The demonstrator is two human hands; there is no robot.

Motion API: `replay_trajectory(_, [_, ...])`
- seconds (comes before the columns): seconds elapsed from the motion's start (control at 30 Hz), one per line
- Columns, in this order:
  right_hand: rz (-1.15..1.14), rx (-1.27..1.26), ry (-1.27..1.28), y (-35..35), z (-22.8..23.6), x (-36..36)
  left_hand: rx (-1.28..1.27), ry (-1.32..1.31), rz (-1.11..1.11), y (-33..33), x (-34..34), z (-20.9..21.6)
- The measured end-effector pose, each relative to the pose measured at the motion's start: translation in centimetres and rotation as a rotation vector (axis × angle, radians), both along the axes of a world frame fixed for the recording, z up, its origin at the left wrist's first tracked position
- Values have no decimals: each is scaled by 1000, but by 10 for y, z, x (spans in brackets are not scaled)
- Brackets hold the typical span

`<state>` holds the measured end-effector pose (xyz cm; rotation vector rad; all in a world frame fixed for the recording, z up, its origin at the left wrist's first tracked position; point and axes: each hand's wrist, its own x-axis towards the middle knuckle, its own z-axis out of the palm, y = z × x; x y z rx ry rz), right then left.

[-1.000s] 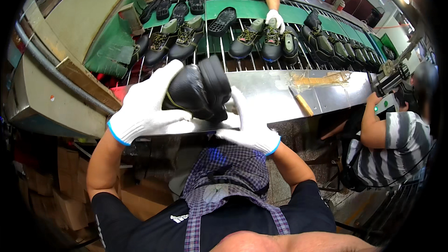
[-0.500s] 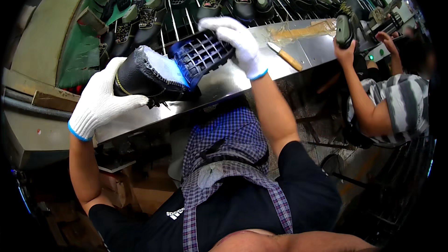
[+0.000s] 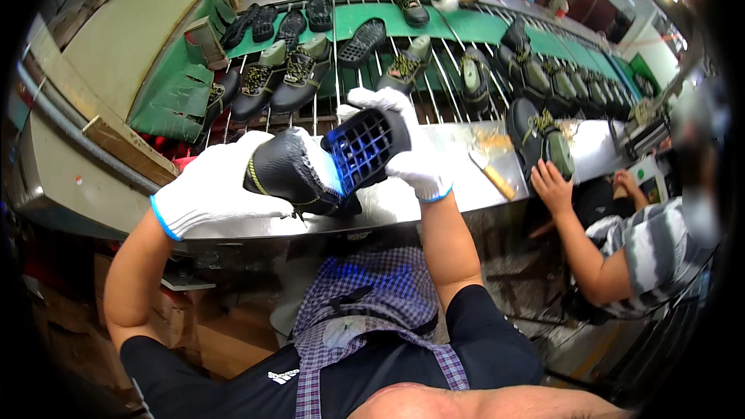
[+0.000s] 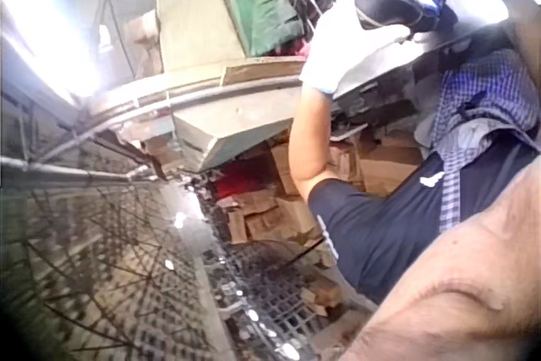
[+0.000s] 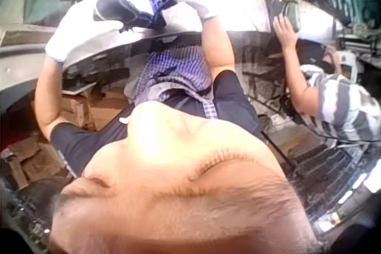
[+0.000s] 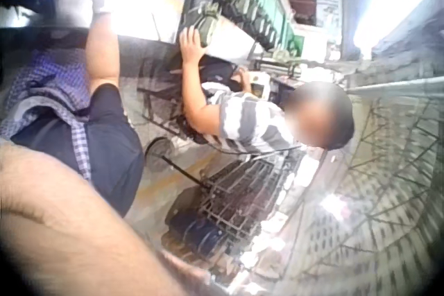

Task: The person picks up a boot from a conveyor belt, fits a sole onto the bottom of the boot, and uses a hand tool to press and smooth the edges of the sole against the upper.

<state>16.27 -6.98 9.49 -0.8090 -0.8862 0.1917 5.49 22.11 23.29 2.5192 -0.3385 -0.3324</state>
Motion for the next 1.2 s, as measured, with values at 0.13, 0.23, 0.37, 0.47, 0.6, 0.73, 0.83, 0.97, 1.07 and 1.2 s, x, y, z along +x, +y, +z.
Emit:
replay_trajectory(0.13, [-98, -311, -238, 28, 28, -3, 116, 65, 24, -15, 2, 14])
replay_trajectory(0.23, [-89, -65, -76, 65, 12, -6, 169, 9, 46, -20, -4, 14])
replay_trajectory(0.37, [235, 726, 576, 84, 1, -8, 216, -42, 78, -21, -8, 6])
replay_trajectory(0.47, [128, 289, 224, 77, 13, -8, 319, -49, 72, -27, -5, 8])
replay_trajectory(0.6, [-9, 26, 122, 66, 25, -12, 340, -108, 25, -33, 5, 9])
replay_trajectory(0.73, [-74, -8, -3, 53, 19, -4, 392, -24, 23, -48, 11, 17])
replay_trajectory(0.83, [-151, -147, -26, 43, 28, -2, 407, -55, 1, -58, 12, 19])
replay_trajectory(0.97, [-167, -206, 73, 27, 41, -10, 432, -97, -41, -73, 13, 22])
replay_trajectory(1.07, [-173, -363, -73, 8, 53, 1, 484, -113, -108, -82, 17, 23])
replay_trajectory(1.2, [-432, -774, -464, 13, 91, 15, 412, -126, -51, -80, 30, 28])
